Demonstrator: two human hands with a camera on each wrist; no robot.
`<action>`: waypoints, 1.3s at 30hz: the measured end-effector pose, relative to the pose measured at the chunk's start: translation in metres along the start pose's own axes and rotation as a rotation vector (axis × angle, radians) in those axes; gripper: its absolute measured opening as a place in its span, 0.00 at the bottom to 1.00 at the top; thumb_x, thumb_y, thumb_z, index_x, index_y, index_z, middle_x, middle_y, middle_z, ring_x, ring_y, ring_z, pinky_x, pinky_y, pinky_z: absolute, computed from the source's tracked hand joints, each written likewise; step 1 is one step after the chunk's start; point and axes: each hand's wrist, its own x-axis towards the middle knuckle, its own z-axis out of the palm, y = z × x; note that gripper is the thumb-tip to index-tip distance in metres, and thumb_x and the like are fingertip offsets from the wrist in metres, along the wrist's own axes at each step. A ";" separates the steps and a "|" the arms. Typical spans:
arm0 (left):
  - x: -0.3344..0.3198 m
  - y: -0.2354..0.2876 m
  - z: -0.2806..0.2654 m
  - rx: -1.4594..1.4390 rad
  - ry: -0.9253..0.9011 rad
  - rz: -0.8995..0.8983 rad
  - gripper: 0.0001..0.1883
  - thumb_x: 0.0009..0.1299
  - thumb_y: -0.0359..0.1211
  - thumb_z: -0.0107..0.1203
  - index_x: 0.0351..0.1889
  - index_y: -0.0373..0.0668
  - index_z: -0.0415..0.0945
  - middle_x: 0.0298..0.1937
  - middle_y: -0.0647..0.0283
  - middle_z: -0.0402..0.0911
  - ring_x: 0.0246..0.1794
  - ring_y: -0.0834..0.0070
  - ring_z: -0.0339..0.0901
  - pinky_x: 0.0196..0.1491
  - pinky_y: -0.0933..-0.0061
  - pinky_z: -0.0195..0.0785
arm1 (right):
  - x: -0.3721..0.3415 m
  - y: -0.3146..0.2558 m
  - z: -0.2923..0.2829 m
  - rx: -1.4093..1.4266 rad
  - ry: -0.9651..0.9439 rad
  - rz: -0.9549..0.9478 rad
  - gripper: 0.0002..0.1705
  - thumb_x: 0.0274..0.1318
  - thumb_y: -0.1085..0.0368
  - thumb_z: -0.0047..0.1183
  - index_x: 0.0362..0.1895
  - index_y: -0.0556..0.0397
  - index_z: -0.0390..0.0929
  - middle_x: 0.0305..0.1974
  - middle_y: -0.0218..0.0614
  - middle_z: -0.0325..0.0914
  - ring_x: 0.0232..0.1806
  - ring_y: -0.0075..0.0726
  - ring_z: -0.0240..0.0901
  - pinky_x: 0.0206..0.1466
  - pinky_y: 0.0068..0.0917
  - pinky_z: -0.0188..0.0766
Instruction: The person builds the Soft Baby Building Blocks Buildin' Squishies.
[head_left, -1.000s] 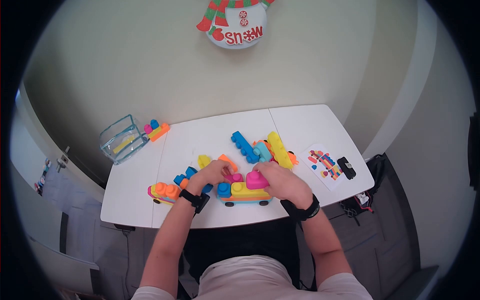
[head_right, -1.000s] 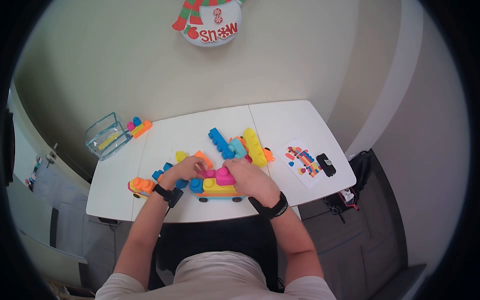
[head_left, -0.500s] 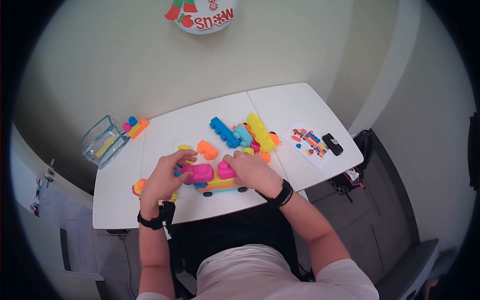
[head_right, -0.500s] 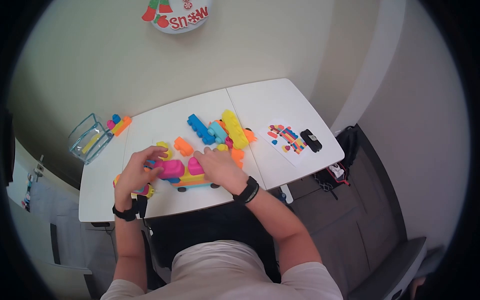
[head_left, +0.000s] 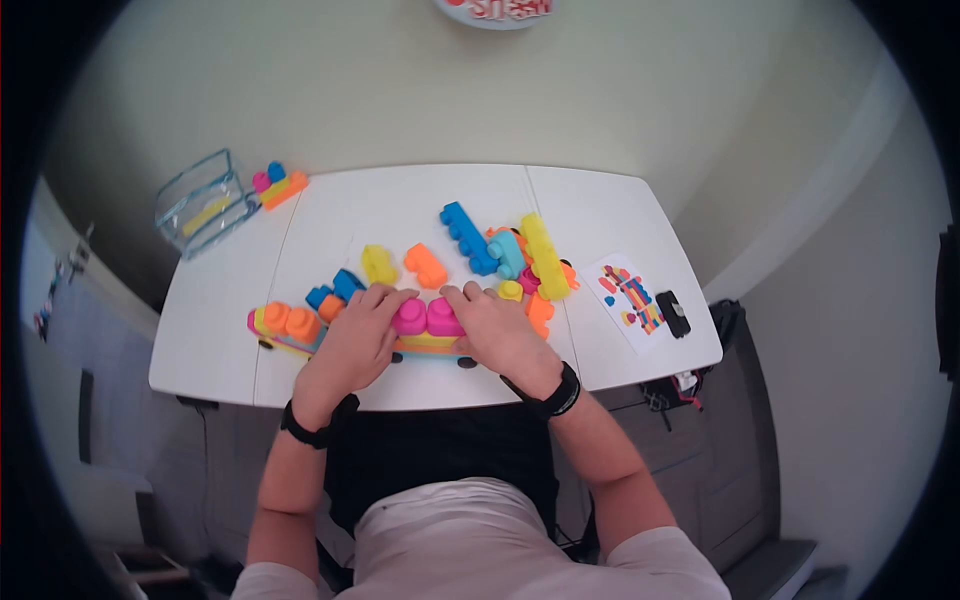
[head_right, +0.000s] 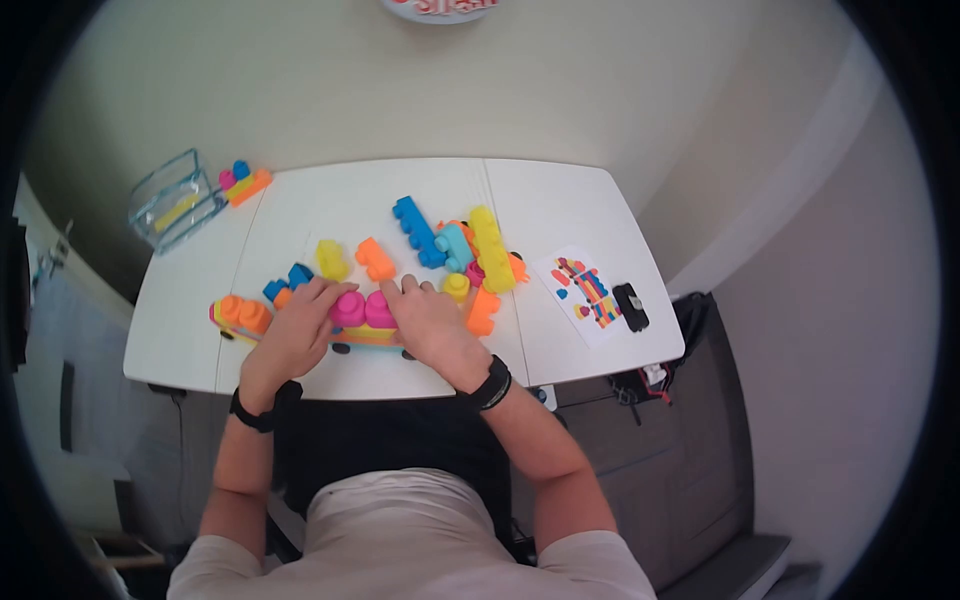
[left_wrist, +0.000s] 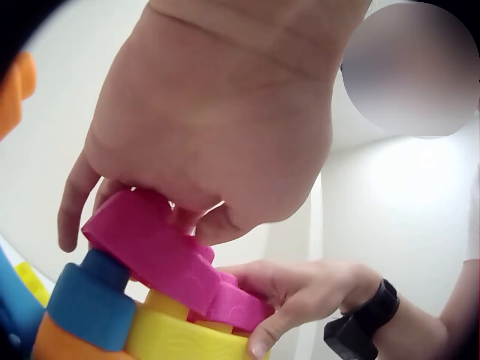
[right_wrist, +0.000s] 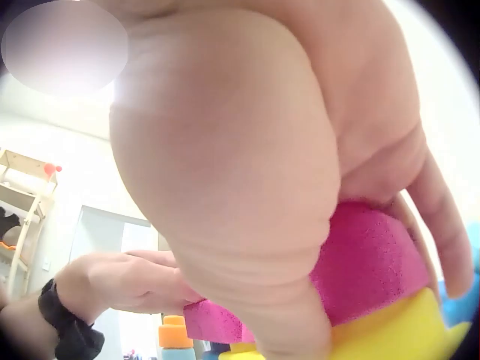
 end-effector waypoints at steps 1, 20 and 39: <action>0.001 0.000 0.003 0.044 0.024 -0.019 0.25 0.77 0.26 0.51 0.73 0.42 0.78 0.58 0.50 0.78 0.60 0.47 0.75 0.63 0.52 0.72 | 0.002 -0.003 -0.001 -0.024 0.013 0.022 0.43 0.52 0.62 0.81 0.70 0.55 0.73 0.55 0.48 0.81 0.56 0.55 0.86 0.52 0.46 0.87; -0.006 -0.023 0.001 0.081 0.096 -0.111 0.30 0.65 0.37 0.79 0.66 0.47 0.85 0.54 0.55 0.83 0.58 0.51 0.82 0.60 0.54 0.78 | 0.057 0.080 0.000 0.936 -0.171 0.199 0.34 0.69 0.53 0.70 0.73 0.54 0.79 0.72 0.51 0.80 0.63 0.59 0.85 0.64 0.47 0.83; -0.009 -0.016 -0.009 0.065 0.068 -0.129 0.30 0.62 0.33 0.80 0.64 0.43 0.87 0.50 0.52 0.84 0.52 0.49 0.84 0.54 0.53 0.78 | 0.051 0.102 0.027 0.194 0.059 0.200 0.27 0.74 0.60 0.62 0.75 0.39 0.80 0.87 0.58 0.57 0.71 0.66 0.79 0.73 0.51 0.78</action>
